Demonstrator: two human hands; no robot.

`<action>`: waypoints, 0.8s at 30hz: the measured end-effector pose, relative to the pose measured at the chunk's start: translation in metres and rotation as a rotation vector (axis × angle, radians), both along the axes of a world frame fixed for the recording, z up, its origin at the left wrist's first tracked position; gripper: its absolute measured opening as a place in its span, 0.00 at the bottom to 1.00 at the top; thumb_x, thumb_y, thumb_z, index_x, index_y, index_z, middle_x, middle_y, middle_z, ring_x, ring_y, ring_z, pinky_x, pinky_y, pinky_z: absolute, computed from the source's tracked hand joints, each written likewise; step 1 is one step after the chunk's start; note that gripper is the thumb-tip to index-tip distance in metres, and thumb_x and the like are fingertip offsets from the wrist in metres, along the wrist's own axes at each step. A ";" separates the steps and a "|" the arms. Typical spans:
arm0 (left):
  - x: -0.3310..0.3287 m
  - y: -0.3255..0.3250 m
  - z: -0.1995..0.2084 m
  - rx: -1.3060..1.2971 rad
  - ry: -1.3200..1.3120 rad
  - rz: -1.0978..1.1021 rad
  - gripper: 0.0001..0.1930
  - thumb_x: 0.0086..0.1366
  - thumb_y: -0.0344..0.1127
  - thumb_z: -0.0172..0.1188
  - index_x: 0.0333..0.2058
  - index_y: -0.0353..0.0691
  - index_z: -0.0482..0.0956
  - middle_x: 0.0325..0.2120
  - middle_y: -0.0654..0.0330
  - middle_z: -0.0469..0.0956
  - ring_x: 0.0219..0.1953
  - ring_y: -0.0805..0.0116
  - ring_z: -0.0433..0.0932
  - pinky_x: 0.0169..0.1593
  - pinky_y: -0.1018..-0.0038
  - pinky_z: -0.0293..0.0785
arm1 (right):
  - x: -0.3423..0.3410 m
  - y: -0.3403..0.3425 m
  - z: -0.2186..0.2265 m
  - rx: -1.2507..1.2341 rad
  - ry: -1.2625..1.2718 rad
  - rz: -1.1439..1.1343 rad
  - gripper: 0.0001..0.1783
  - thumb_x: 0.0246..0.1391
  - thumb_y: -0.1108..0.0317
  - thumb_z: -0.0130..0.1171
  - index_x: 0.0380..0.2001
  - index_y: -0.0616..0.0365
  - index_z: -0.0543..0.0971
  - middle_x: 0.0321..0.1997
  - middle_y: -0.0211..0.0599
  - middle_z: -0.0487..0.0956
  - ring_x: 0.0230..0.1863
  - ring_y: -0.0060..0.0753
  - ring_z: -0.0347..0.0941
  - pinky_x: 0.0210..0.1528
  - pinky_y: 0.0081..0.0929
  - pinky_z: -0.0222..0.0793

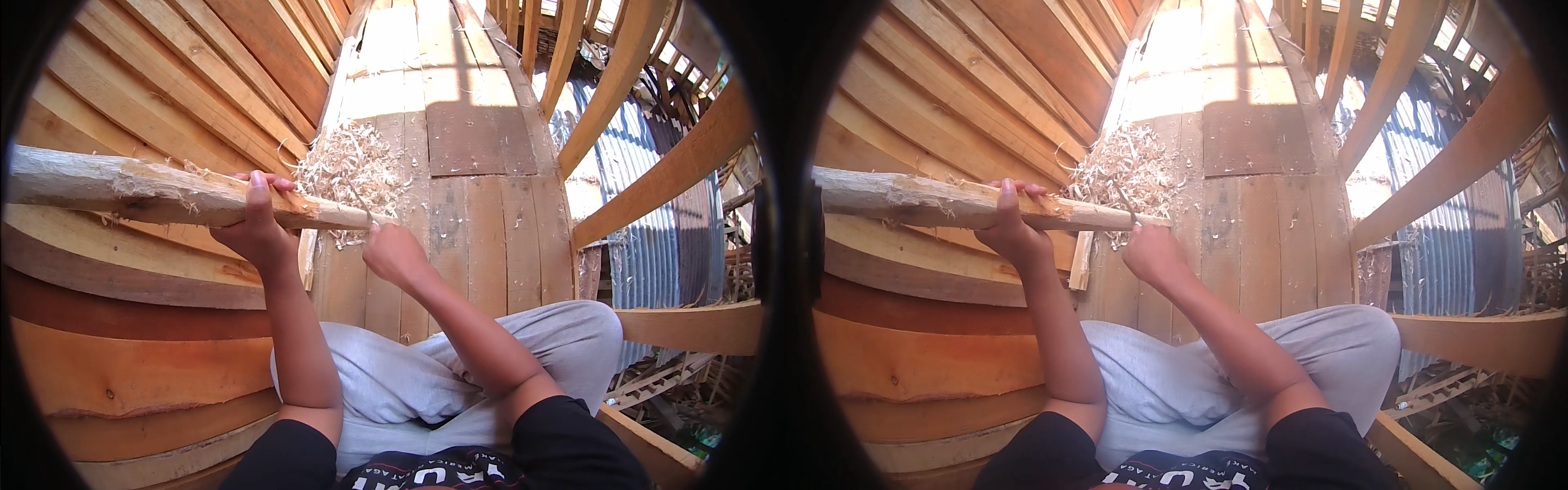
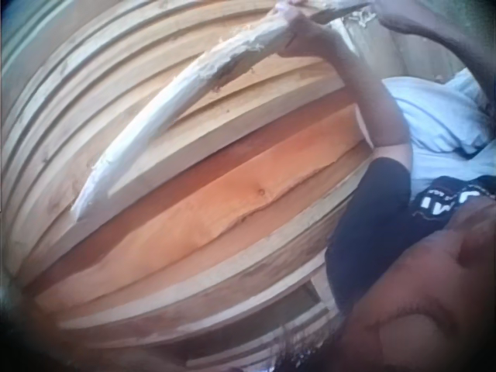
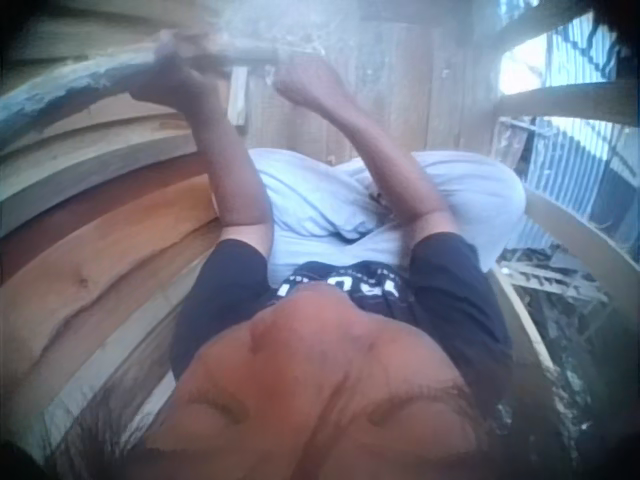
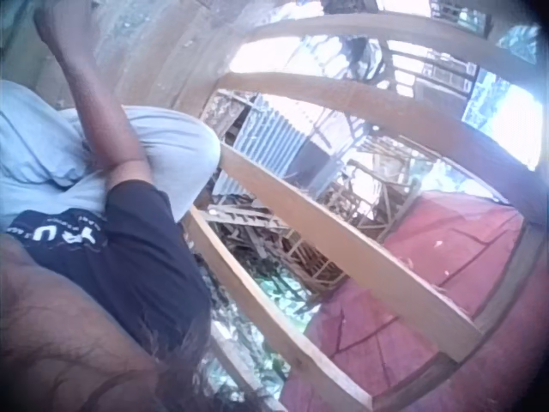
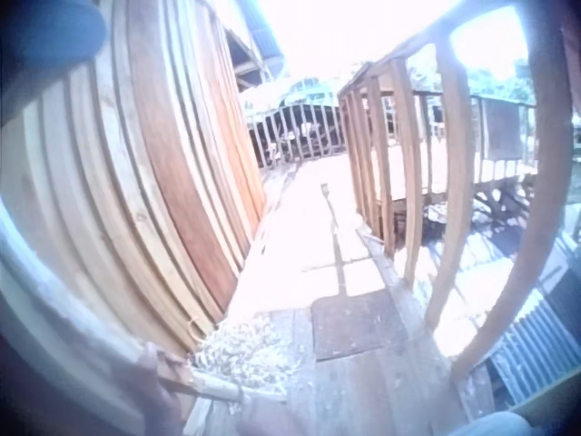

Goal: The person carves a wooden stick using a knife, removing bark and shaping the wood. They repeatedly scrape and shave the stick, producing wood shavings that accumulate on the floor.

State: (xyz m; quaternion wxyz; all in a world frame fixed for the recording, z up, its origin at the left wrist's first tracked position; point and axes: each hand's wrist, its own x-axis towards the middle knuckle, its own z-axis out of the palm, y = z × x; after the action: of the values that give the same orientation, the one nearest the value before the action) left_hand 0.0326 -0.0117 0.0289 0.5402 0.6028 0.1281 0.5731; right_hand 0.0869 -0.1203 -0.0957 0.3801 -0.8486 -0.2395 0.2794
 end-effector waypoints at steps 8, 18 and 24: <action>-0.002 0.011 0.000 -0.146 -0.065 0.060 0.12 0.56 0.30 0.58 0.36 0.34 0.66 0.24 0.54 0.71 0.26 0.66 0.72 0.34 0.67 0.75 | 0.027 -0.009 -0.072 -0.040 0.027 -0.037 0.27 0.65 0.59 0.39 0.30 0.74 0.77 0.31 0.69 0.77 0.39 0.68 0.74 0.47 0.51 0.69; -0.012 0.009 0.002 -0.091 -0.030 0.035 0.11 0.55 0.30 0.58 0.34 0.33 0.67 0.24 0.53 0.72 0.26 0.64 0.74 0.33 0.67 0.76 | -0.002 0.004 0.037 0.183 0.093 0.102 0.28 0.65 0.58 0.39 0.29 0.76 0.77 0.31 0.69 0.77 0.39 0.64 0.76 0.45 0.49 0.70; -0.007 0.015 0.001 -0.157 -0.044 0.032 0.12 0.55 0.32 0.59 0.35 0.34 0.67 0.26 0.54 0.71 0.27 0.65 0.73 0.33 0.68 0.75 | 0.029 -0.008 -0.079 -0.017 0.260 -0.049 0.28 0.65 0.58 0.39 0.30 0.76 0.77 0.31 0.67 0.77 0.40 0.61 0.77 0.44 0.49 0.70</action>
State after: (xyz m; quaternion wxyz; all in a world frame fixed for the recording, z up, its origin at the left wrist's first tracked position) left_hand 0.0257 0.0029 0.0297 0.5792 0.5437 0.1705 0.5829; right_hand 0.1157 -0.1284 -0.1750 0.4074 -0.8140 -0.1650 0.3798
